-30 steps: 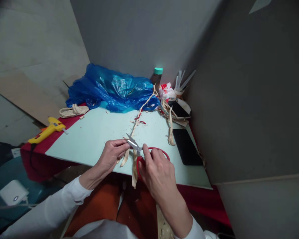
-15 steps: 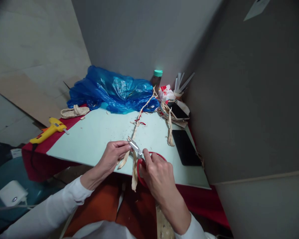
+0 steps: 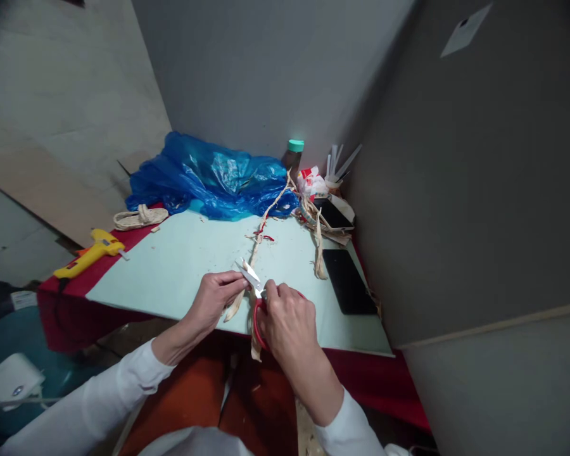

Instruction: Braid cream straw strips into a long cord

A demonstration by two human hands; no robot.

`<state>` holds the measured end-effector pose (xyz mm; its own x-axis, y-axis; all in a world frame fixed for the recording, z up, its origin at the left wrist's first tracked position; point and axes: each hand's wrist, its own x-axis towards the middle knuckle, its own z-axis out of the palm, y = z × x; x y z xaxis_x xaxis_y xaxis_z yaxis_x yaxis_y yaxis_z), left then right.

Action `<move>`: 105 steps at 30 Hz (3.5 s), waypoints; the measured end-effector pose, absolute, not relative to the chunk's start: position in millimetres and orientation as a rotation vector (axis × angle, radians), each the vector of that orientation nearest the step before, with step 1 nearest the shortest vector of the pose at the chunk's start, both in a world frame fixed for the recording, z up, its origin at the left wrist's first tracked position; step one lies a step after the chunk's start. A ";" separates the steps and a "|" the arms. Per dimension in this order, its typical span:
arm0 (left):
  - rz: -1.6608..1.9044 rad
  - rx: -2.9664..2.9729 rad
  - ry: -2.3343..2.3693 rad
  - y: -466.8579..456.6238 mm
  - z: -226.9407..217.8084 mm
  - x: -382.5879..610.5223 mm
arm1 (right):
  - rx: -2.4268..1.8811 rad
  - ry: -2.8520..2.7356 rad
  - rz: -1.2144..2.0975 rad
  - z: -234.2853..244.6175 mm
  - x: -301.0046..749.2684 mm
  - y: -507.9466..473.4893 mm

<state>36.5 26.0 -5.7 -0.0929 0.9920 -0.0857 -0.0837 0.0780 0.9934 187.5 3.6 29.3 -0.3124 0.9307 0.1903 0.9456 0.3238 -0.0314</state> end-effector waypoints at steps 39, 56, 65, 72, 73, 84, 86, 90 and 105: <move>1.073 0.971 1.097 20.5 0.1 15.8 | -1.158 -1.797 1.076 -8.5 157.2 44.3; 0.769 2.464 1.534 -11.7 2.5 30.5 | -0.975 -1.404 1.481 -1.8 159.3 37.6; 1.155 1.875 1.525 23.7 24.8 11.0 | -0.917 -1.334 1.569 -2.2 164.2 37.5; 0.772 1.195 0.936 51.1 10.4 15.4 | -0.839 -1.403 1.566 -8.5 165.6 35.8; 0.773 1.165 0.934 50.8 8.3 16.4 | -0.870 -1.427 1.526 -9.8 165.0 35.1; 0.765 1.047 1.022 43.8 6.9 4.9 | -1.216 -1.640 1.097 -5.5 155.0 21.2; 0.757 1.045 1.027 44.0 8.2 2.0 | -1.250 -1.650 1.045 -3.5 156.6 20.9; 0.805 1.090 1.100 43.1 8.2 2.0 | -1.352 -1.600 0.889 -3.2 158.3 21.4; 0.954 1.040 1.099 34.2 4.0 9.0 | -1.129 -1.817 0.438 -18.1 150.7 5.2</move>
